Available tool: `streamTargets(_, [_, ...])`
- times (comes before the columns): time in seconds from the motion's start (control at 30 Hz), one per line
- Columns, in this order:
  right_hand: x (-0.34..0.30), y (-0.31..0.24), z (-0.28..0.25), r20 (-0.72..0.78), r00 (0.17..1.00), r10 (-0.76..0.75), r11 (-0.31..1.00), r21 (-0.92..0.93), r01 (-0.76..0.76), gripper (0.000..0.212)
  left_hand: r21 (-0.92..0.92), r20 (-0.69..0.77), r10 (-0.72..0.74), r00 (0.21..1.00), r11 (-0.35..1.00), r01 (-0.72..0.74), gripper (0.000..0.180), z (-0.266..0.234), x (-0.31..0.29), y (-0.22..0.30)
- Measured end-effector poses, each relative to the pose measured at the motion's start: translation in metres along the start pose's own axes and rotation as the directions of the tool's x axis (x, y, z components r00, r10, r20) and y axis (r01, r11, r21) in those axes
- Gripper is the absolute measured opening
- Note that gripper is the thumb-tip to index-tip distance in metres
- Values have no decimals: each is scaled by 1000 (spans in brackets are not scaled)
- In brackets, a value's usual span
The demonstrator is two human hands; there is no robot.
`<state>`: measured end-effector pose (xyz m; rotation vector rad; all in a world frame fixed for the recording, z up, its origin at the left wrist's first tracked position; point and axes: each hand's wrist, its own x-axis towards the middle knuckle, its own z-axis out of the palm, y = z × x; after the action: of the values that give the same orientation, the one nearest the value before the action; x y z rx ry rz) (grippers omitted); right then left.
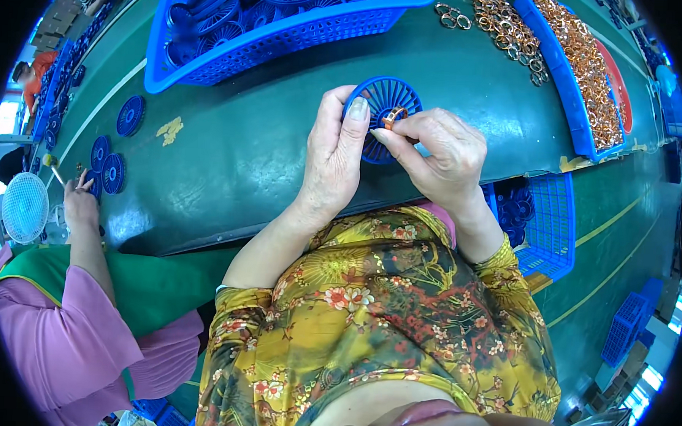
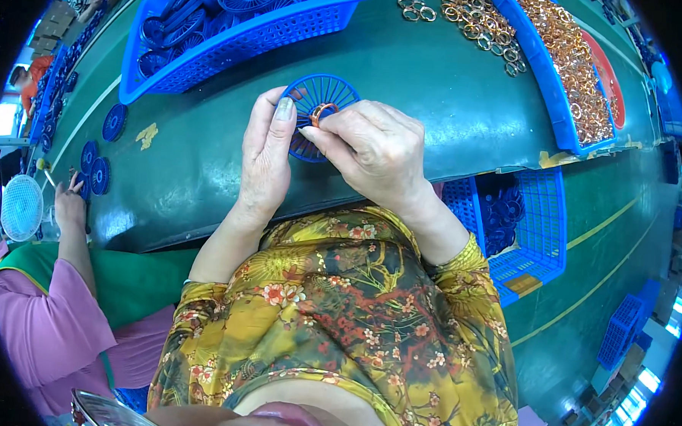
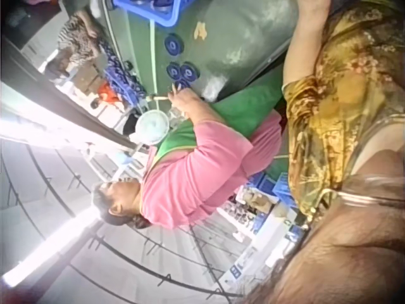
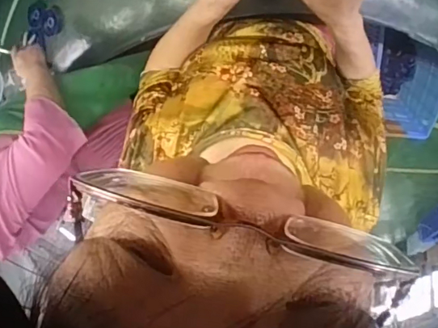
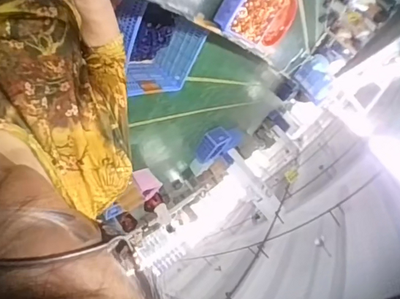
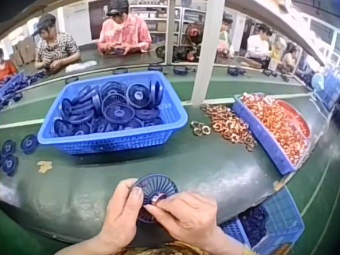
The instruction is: The person assembles fan components by picking up plastic wheel frames from a basket and metal rings from a tray, inserting and pressing a metal ring into the center of each wheel frame by hand, and setting the assembled parts on the table.
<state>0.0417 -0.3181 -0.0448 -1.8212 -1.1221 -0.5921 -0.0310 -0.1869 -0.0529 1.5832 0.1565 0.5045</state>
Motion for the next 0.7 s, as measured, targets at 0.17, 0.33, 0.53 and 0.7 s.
streamTargets(0.17, [-1, 3, 1, 79, 996, 34, 995, -94, -27, 14, 44, -14, -42, 999, 998, 43, 32, -2, -2, -8])
streamTargets(0.33, [-5, 4, 5, 106, 993, 58, 997, -66, -51, 11, -67, -33, -105, 994, 993, 102, 29, -6, -1, -18])
streamTargets(0.53, [-5, 8, 0, 60, 995, 77, 995, -61, -73, 13, -353, 85, -310, 947, 880, 319, 26, -9, -3, -18])
streamTargets(0.7, [-3, 4, 0, 57, 996, 68, 997, -40, -66, 16, -335, 70, -279, 958, 898, 286, 26, -7, -4, -15])
